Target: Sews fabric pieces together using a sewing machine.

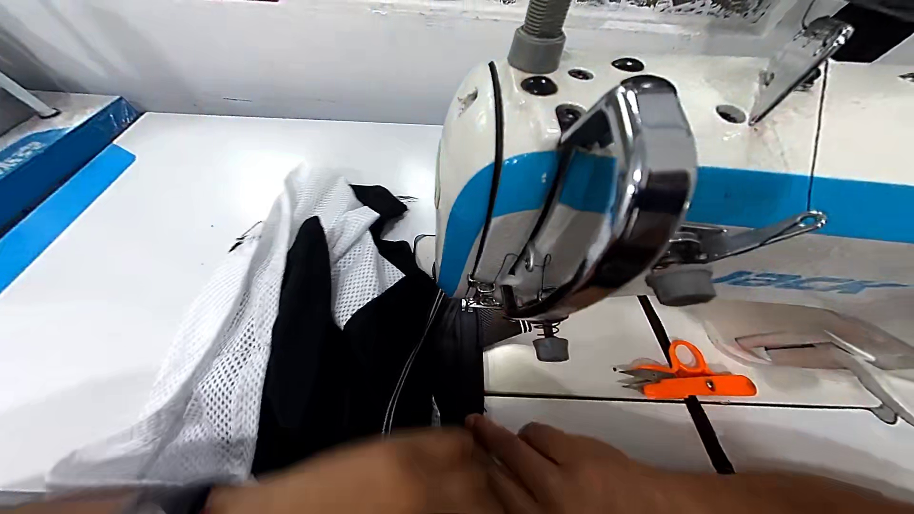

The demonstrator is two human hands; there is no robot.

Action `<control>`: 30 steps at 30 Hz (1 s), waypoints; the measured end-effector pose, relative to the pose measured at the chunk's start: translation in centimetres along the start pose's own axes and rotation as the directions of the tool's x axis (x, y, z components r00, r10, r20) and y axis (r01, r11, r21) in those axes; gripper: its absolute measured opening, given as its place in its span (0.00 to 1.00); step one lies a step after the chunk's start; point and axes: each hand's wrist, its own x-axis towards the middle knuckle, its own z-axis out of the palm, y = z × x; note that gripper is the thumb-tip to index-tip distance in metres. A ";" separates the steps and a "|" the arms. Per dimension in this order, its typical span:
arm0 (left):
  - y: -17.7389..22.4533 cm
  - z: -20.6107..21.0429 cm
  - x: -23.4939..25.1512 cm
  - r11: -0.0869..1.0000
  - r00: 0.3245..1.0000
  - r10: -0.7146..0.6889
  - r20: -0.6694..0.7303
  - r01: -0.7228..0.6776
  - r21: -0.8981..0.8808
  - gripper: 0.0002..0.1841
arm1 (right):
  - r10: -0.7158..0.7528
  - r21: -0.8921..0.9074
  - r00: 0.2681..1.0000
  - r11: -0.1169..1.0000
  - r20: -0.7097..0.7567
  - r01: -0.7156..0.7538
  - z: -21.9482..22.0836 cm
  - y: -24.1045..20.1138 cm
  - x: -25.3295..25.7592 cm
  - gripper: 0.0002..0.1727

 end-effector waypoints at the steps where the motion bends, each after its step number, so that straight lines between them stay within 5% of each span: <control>1: -2.9 0.1 -0.2 0.998 0.998 0.021 -0.058 -0.017 0.065 0.38 | -0.032 -0.041 0.999 0.999 0.011 0.032 -0.1 0.4 -0.3 0.13; 4: -8.0 2.0 -1.9 0.954 0.988 -0.007 -0.153 0.053 0.297 0.43 | -0.142 0.003 0.990 0.990 0.005 0.142 -0.3 2.9 -0.7 0.11; 7: -6.0 4.3 -3.0 0.915 0.979 -0.103 -0.175 0.162 0.369 0.40 | -0.172 0.191 0.985 0.966 -0.015 0.171 -0.4 3.8 -1.3 0.10; 11: -5.1 5.1 -3.5 0.926 0.978 -0.149 -0.147 0.190 0.325 0.39 | -0.175 0.221 0.984 0.961 0.020 0.166 -0.6 3.2 -1.6 0.09; 21: -10.0 3.5 -2.0 0.934 0.962 -0.117 -0.245 0.191 0.302 0.39 | -0.077 0.216 0.996 0.973 -0.035 0.083 -0.1 6.8 -0.5 0.09; 30: -13.5 1.3 -1.3 0.961 0.968 0.144 -0.204 -0.088 0.263 0.41 | 0.015 0.051 0.997 0.998 0.082 -0.020 0.2 8.1 -0.1 0.12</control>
